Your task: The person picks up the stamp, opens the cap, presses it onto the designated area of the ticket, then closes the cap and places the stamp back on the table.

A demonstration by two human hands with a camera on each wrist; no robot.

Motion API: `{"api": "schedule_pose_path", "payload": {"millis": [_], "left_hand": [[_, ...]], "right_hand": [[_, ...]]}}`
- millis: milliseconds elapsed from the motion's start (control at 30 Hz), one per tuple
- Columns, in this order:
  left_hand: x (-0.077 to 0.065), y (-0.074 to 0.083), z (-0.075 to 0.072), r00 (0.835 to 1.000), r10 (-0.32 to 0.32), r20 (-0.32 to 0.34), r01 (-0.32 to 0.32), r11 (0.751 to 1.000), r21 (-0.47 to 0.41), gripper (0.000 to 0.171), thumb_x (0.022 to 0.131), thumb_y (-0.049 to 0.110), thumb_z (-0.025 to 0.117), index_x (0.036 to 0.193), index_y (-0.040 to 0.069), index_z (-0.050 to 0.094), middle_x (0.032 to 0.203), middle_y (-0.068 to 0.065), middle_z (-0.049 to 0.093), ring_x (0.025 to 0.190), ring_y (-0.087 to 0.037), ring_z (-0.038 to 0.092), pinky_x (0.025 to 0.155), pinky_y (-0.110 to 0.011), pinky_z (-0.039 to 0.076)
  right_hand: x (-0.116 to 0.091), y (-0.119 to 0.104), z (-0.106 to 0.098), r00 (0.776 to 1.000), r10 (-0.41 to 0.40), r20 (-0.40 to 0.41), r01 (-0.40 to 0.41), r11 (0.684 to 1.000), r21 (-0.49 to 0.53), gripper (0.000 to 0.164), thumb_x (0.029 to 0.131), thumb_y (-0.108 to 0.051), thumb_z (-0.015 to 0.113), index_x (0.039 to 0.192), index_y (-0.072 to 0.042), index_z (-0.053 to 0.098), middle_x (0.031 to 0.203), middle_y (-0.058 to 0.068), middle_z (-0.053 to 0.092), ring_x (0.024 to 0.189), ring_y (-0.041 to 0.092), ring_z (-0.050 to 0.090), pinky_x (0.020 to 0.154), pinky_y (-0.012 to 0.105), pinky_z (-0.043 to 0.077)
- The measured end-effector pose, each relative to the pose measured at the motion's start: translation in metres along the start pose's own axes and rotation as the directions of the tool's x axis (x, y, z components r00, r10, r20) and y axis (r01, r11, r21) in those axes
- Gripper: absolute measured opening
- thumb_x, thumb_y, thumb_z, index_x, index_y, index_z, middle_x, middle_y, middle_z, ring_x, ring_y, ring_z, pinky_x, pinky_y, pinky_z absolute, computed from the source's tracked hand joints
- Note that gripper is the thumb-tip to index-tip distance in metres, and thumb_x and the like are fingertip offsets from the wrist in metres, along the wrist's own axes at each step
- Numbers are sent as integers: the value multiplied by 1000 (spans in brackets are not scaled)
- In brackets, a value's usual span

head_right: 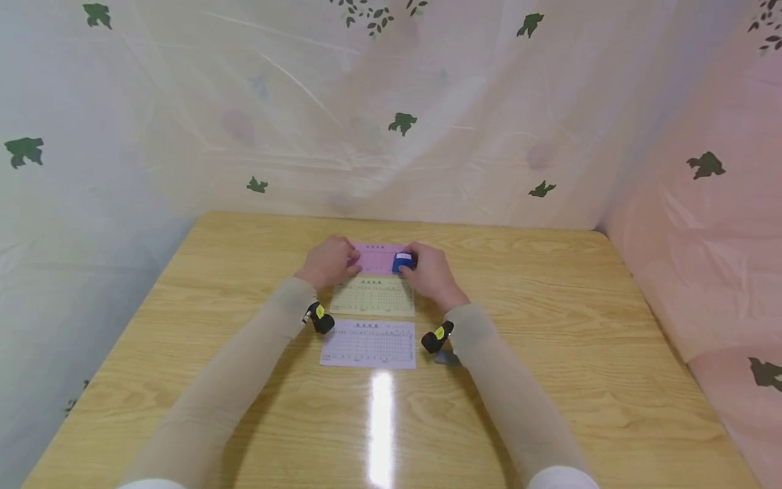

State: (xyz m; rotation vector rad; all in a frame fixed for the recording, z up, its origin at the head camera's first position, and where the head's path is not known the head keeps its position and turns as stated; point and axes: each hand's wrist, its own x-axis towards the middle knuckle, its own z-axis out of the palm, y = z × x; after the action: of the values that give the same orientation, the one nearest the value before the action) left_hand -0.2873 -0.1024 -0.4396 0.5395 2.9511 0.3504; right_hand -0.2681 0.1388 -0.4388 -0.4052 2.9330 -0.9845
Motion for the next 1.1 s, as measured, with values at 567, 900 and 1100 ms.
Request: {"api": "schedule_pose_path", "payload": {"millis": [567, 900, 1100], "left_hand": [[0, 0, -2, 1000, -8, -1, 8, 999, -51, 37, 102, 33, 72, 72, 15, 59, 92, -4, 64, 88, -20, 57, 76, -32, 50], [-6, -7, -7, 1000, -18, 11, 19, 999, -49, 37, 103, 34, 70, 73, 16, 58, 91, -4, 63, 87, -19, 56, 72, -30, 48], [-11, -8, -10, 1000, -6, -13, 5, 999, -46, 36, 103, 34, 70, 74, 16, 57, 91, -4, 63, 87, -20, 56, 72, -30, 49]], "right_hand": [[3, 4, -3, 998, 2, 66, -4, 1000, 21, 34, 99, -11, 73, 131, 1, 69, 127, 22, 74, 120, 37, 71, 109, 52, 58], [11, -7, -10, 986, 27, 162, -26, 1000, -4, 28, 98, -12, 76, 124, -2, 74, 120, 16, 77, 113, 31, 72, 106, 47, 59], [14, -11, -14, 979, 43, 201, -46, 999, 10, 30, 97, -11, 77, 125, -3, 74, 120, 15, 77, 113, 31, 71, 107, 49, 58]]}}
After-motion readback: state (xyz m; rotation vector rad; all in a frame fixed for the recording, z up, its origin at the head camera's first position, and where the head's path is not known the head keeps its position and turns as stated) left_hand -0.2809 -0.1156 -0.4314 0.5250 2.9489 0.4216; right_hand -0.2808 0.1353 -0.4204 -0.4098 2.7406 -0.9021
